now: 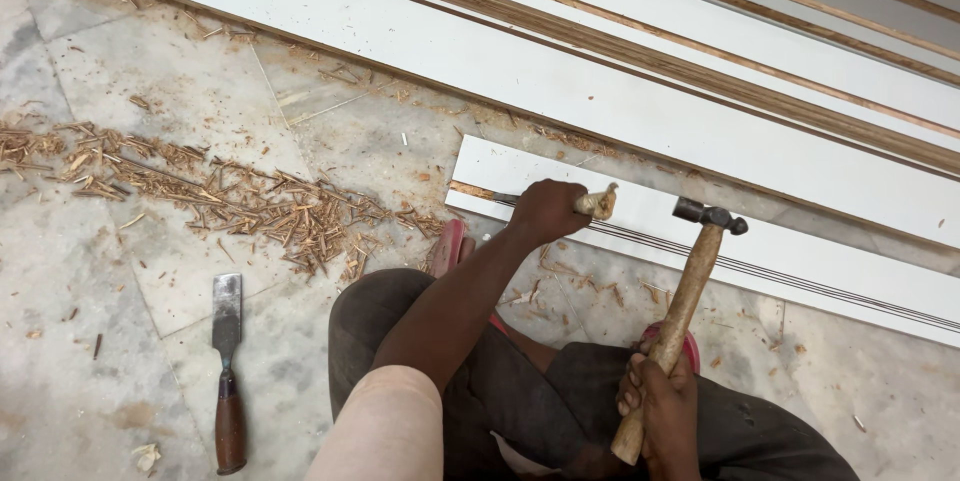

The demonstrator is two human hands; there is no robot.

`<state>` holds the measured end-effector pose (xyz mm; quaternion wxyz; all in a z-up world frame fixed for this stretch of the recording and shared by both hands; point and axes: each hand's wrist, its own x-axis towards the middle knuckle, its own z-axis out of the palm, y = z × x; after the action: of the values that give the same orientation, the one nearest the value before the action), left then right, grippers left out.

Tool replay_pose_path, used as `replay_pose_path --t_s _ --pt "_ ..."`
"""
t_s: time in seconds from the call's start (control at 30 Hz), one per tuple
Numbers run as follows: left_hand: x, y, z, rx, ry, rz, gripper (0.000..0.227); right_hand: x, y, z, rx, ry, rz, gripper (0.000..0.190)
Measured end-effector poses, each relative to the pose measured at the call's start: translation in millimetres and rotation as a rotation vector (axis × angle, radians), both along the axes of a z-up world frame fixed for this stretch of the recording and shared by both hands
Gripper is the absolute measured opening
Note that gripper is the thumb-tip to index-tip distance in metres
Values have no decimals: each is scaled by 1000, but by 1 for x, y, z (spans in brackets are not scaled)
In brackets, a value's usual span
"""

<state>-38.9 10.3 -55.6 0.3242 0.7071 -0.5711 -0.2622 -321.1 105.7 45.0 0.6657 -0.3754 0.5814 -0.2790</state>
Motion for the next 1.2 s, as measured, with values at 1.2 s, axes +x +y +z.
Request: replay_pose_path --t_s 1.2 --pt "0 4 -14 9 60 46 34 21 -9 40 -92 19 108 17"
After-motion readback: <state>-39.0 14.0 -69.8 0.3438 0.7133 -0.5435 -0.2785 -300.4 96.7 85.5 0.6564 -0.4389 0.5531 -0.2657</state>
